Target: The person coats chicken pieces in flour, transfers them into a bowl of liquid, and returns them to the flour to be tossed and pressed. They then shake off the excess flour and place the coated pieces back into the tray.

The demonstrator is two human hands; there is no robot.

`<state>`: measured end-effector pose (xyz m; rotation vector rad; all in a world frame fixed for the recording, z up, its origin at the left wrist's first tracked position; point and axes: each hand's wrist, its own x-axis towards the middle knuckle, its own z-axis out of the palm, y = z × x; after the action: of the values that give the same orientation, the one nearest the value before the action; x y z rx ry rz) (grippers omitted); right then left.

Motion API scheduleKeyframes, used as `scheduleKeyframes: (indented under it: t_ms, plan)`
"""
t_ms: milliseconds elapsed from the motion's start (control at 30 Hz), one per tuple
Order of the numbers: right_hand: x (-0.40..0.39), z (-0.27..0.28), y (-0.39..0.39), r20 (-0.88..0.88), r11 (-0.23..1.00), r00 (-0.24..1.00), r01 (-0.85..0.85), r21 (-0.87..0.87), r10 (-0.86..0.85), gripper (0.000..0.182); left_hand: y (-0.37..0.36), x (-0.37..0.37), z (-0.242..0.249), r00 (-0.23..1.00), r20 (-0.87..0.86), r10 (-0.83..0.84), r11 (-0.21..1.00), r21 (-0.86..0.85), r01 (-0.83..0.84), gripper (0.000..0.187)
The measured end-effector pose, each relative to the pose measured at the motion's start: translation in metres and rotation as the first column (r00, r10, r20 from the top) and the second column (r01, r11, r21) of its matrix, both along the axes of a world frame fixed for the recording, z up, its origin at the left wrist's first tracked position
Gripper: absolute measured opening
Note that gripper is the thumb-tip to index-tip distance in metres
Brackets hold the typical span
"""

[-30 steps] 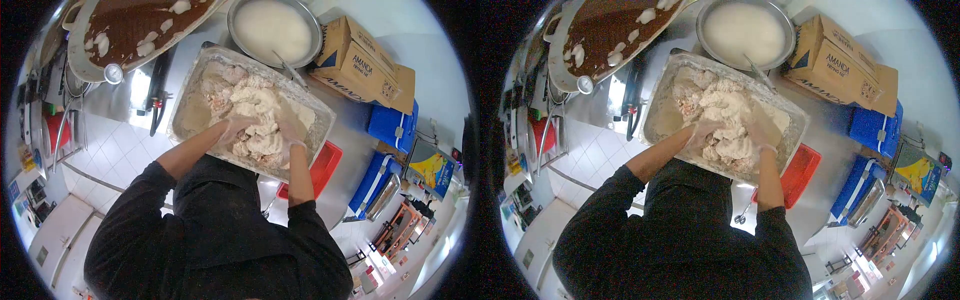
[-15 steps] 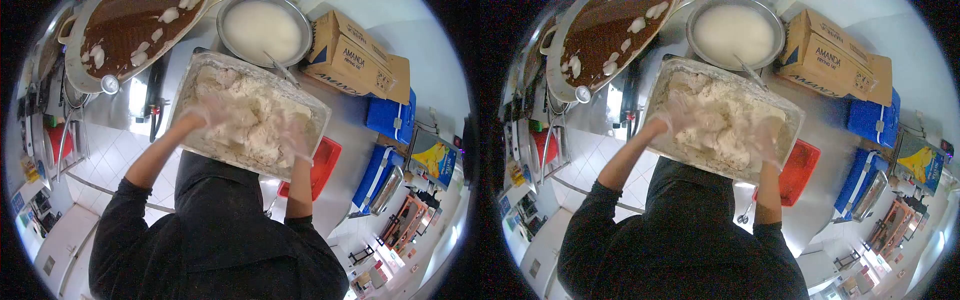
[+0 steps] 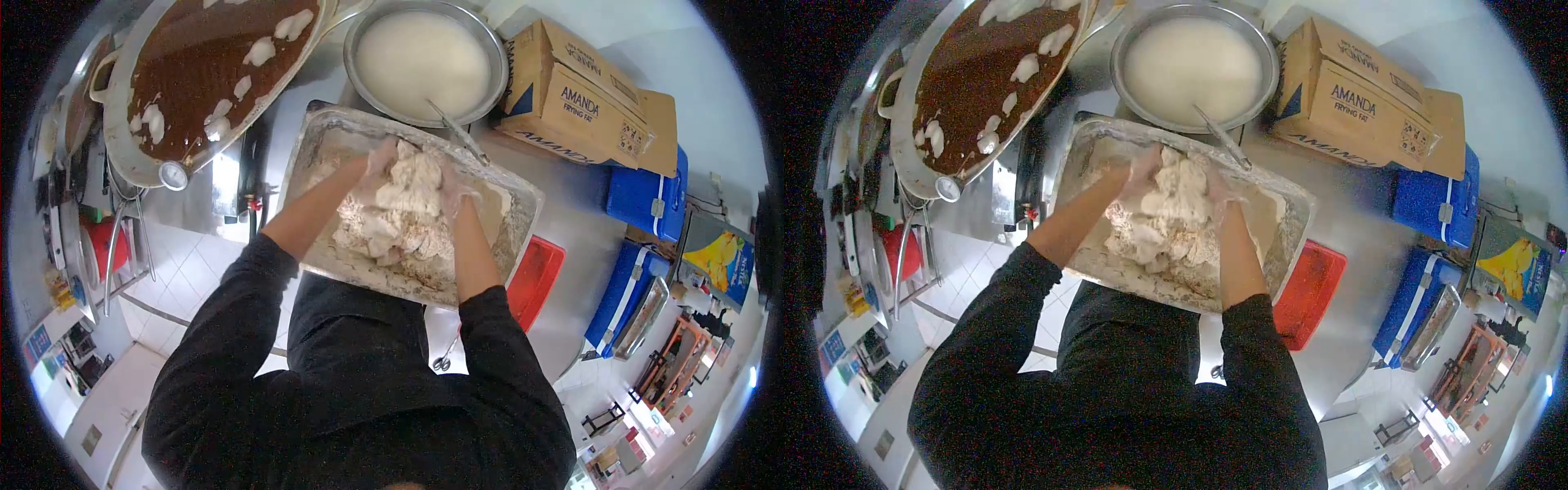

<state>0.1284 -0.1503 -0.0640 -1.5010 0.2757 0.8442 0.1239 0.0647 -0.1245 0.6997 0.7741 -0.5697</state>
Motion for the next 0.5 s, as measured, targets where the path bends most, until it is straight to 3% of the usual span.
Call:
scheduleKeyframes:
  t_ms: [33, 67, 100, 133, 167, 200, 233, 267, 300, 367, 400, 467, 500]
  plan:
    - [0.001, 0.005, -0.004, -0.007, 0.996, 0.997, -0.082, -0.017, 0.082, 0.062, -0.008, -0.004, 0.061, 0.964, 0.019, -0.267, 0.939, 0.232, 0.255, 0.049]
    - [0.005, 0.013, -0.006, -0.013, 0.985, 0.986, -0.167, -0.033, 0.167, 0.066, -0.016, -0.008, 0.127, 0.872, -0.027, -0.488, 0.786, 0.421, 0.453, 0.049]
    - [0.002, 0.039, 0.000, -0.042, 0.972, 0.973, -0.231, -0.041, 0.229, 0.064, -0.012, -0.014, 0.167, 0.792, -0.110, -0.600, 0.671, 0.470, 0.574, 0.050]
    - [-0.007, 0.089, 0.015, -0.063, 0.961, 0.962, -0.270, -0.062, 0.266, 0.063, -0.005, -0.023, 0.180, 0.581, -0.062, -0.811, 0.429, 0.613, 0.663, 0.047]
    - [-0.020, 0.147, 0.035, -0.028, 0.950, 0.956, -0.295, -0.106, 0.293, 0.062, 0.003, -0.032, 0.192, 0.304, -0.087, -0.949, 0.123, 0.784, 0.608, 0.047]
    - [-0.035, 0.183, 0.053, 0.044, 0.938, 0.947, -0.307, -0.160, 0.318, 0.060, 0.011, -0.041, 0.205, 0.083, -0.154, -0.985, -0.104, 0.899, 0.425, 0.049]
    - [-0.062, 0.171, 0.070, 0.323, 0.885, 0.845, -0.315, -0.343, 0.426, 0.048, 0.015, -0.066, 0.213, 0.297, -0.145, -0.944, -0.016, 0.918, 0.397, 0.053]
    - [-0.088, 0.158, 0.088, 0.530, 0.770, 0.629, -0.180, -0.612, 0.568, 0.037, 0.026, -0.092, 0.193, 0.339, -0.056, -0.939, -0.045, 0.998, 0.041, 0.054]
    - [-0.115, 0.146, 0.105, 0.606, 0.634, 0.429, 0.092, -0.768, 0.670, 0.027, 0.039, -0.121, 0.164, 0.349, 0.041, -0.936, -0.076, 0.946, -0.316, 0.055]
    - [-0.171, 0.097, 0.127, 0.736, 0.818, 0.517, 0.112, -0.564, 0.437, 0.027, 0.064, -0.160, 0.153, 0.353, -0.290, -0.890, -0.384, 0.893, -0.236, 0.051]
    - [-0.196, 0.065, 0.134, 0.696, 0.975, 0.708, 0.048, -0.219, 0.121, 0.028, 0.067, -0.177, 0.156, 0.426, -0.313, -0.849, -0.349, 0.937, -0.006, 0.049]
    - [-0.194, 0.074, 0.137, 0.585, 0.956, 0.758, -0.210, -0.203, 0.290, 0.032, 0.072, -0.198, 0.163, 0.539, -0.396, -0.743, -0.171, 0.892, 0.418, 0.051]
    - [-0.176, 0.123, 0.128, 0.493, 0.724, 0.540, -0.404, -0.559, 0.682, 0.035, 0.067, -0.194, 0.179, 0.631, -0.414, -0.656, -0.069, 0.866, 0.496, 0.054]
